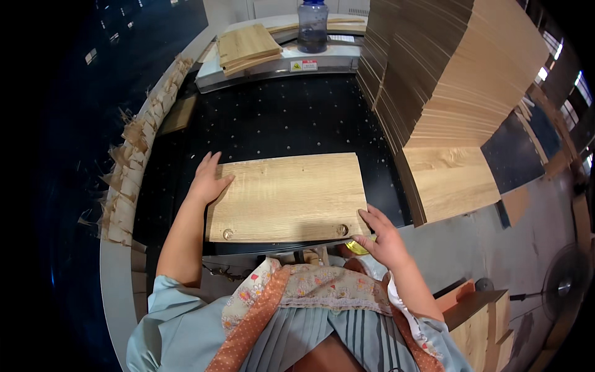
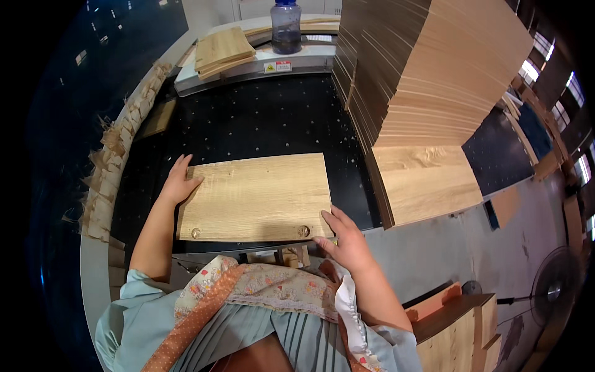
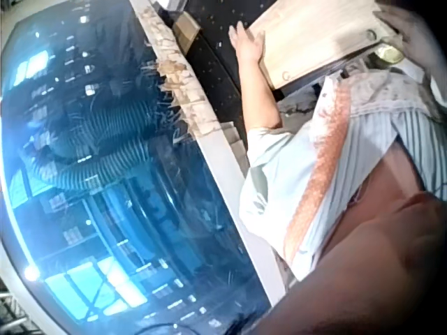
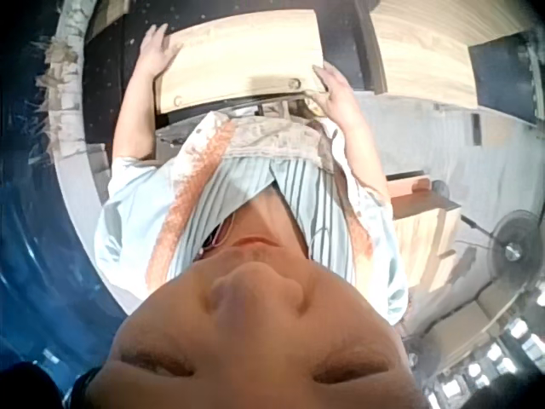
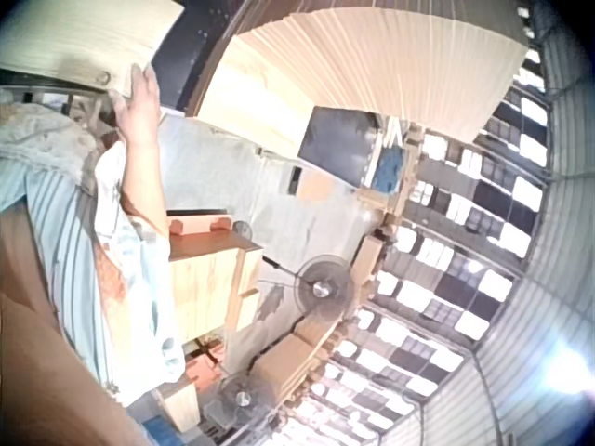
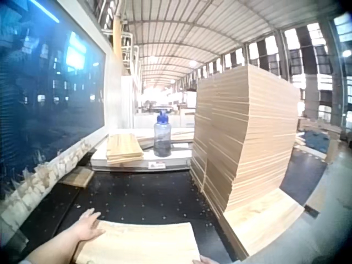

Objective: The person handles wood boards one at a time from a stack, places them on a table, andその後, takes one board to a wooden assembly where they insert it by hand.

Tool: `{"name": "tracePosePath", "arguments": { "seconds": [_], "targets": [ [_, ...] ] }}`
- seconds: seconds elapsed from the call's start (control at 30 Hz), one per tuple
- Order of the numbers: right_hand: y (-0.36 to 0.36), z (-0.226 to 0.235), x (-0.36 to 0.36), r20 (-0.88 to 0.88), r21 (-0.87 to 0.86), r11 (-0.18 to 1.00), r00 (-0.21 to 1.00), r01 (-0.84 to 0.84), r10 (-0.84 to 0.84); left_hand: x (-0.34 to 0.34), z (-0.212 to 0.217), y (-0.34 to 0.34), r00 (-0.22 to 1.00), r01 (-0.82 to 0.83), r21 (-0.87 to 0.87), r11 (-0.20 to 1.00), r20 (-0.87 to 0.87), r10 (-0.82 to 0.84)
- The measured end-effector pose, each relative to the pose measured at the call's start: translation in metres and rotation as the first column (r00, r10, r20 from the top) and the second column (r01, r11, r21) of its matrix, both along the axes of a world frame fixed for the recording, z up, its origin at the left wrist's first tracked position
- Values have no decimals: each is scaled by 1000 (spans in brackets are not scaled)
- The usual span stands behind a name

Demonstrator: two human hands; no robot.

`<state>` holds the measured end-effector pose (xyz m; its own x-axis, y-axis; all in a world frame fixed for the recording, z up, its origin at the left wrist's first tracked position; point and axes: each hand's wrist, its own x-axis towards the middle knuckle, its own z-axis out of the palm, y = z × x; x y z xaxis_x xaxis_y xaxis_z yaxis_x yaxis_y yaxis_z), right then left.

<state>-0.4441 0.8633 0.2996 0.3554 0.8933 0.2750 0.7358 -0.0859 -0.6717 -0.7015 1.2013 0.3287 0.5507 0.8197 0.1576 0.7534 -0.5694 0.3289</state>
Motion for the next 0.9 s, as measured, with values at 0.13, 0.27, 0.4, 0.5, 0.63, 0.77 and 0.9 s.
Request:
{"name": "tracePosePath", "arguments": {
  "seconds": [0.13, 0.27, 0.4, 0.5, 0.63, 0.77, 0.9],
  "targets": [
    [-6, -5, 1, 23, 21, 999, 999, 38, -38, -21, 7, -26, 980, -180, -279, 943, 27, 195],
    [-2, -11, 1, 140, 28, 999, 990, 33, -36, -38, -1, -61, 980, -119, -230, 966, 130, 151],
    [-3, -14, -1, 110, 102, 994, 993, 27, -38, -36, -10, -57, 976, -81, -166, 983, 188, 112],
    [-2, -22, 3, 106, 182, 982, 992, 47, -68, -29, -9, -55, 985, -70, -139, 988, 148, 91],
    [-2, -24, 7, 116, 288, 957, 991, 31, -67, -44, -18, -56, 921, 188, -303, 934, 385, -61],
    [3, -40, 12, 79, 277, 960, 995, 35, -59, -75, -9, -65, 902, 429, -270, 862, 171, -396],
    [-1, -37, 16, 5, 260, 965, 999, 41, -43, -37, -7, -70, 933, 285, -473, 834, -64, -355]
  ]
}}
